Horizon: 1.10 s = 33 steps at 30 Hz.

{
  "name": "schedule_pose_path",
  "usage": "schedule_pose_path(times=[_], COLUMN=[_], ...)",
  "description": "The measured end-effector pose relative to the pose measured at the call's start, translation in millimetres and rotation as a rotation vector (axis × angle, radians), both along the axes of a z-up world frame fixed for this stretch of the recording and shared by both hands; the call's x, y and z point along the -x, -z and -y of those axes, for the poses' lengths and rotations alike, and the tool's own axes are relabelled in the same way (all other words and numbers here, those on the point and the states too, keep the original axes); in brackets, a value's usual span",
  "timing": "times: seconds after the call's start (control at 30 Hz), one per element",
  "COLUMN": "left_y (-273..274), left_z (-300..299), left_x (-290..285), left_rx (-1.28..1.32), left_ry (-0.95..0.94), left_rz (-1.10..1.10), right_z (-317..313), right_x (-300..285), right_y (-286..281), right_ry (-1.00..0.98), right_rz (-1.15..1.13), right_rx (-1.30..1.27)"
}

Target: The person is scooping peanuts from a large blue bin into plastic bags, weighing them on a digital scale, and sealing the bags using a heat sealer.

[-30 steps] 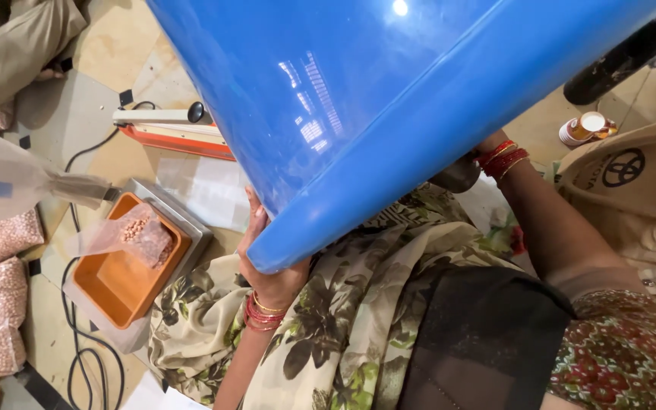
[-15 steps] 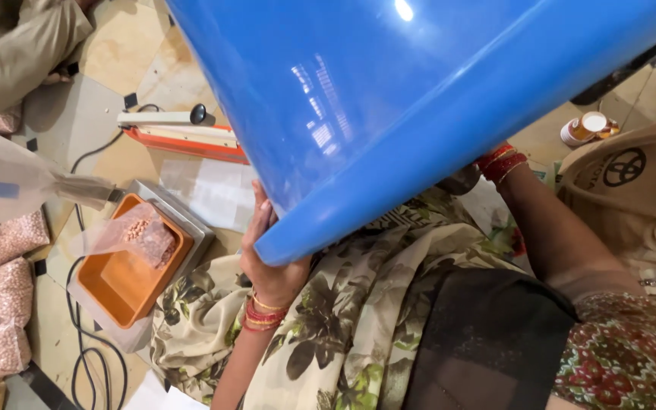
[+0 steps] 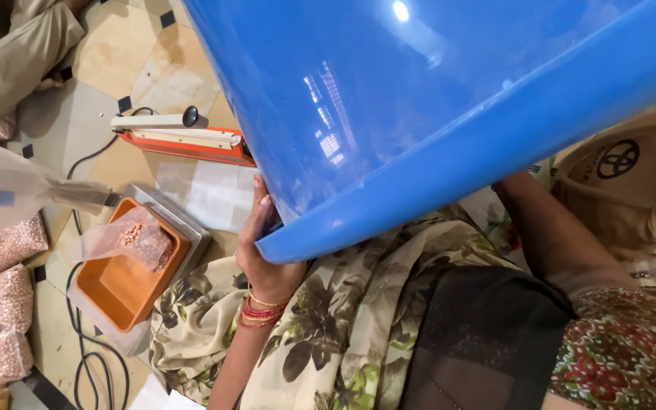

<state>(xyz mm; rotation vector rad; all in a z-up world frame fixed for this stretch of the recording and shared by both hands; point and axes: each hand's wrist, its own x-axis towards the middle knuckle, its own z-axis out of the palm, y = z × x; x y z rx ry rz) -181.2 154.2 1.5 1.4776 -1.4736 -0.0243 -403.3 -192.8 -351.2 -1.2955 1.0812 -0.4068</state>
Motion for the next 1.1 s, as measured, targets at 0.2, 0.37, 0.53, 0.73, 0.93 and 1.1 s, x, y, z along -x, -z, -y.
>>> schedule_pose_path(times=[0.2, 0.37, 0.53, 0.73, 0.93, 1.1], left_y=[4.7, -2.7, 7.2, -5.1, -7.8, -13.7], left_z=[1.5, 5.1, 0.3, 14.9, 20.4, 27.1], left_x=[-3.0, -0.3, -5.2, -9.2, -24.5, -43.5], left_rx=[-0.044, 0.016, -0.097, -0.117, -0.043, -0.02], left_ry=[-0.051, -0.163, -0.412, -0.493, -0.478, -0.523], left_rz=[-0.075, 0.103, -0.125, -0.163, -0.326, -0.385], right_z=[-3.2, -11.1, -34.2, -14.0, 29.4, 42.4], right_x=[5.9, 11.2, 7.0, 25.9, 66.4, 101.2], right_y=[4.1, -3.6, -63.9, -20.8, 40.7, 65.3], right_ry=[-0.013, -0.043, -0.002, -0.006, 0.478, 0.831], right_rz=[-0.039, -0.08, 0.076, 0.105, 0.365, 0.6], right_rx=[0.014, 0.024, 0.106, 0.237, 0.115, -0.104])
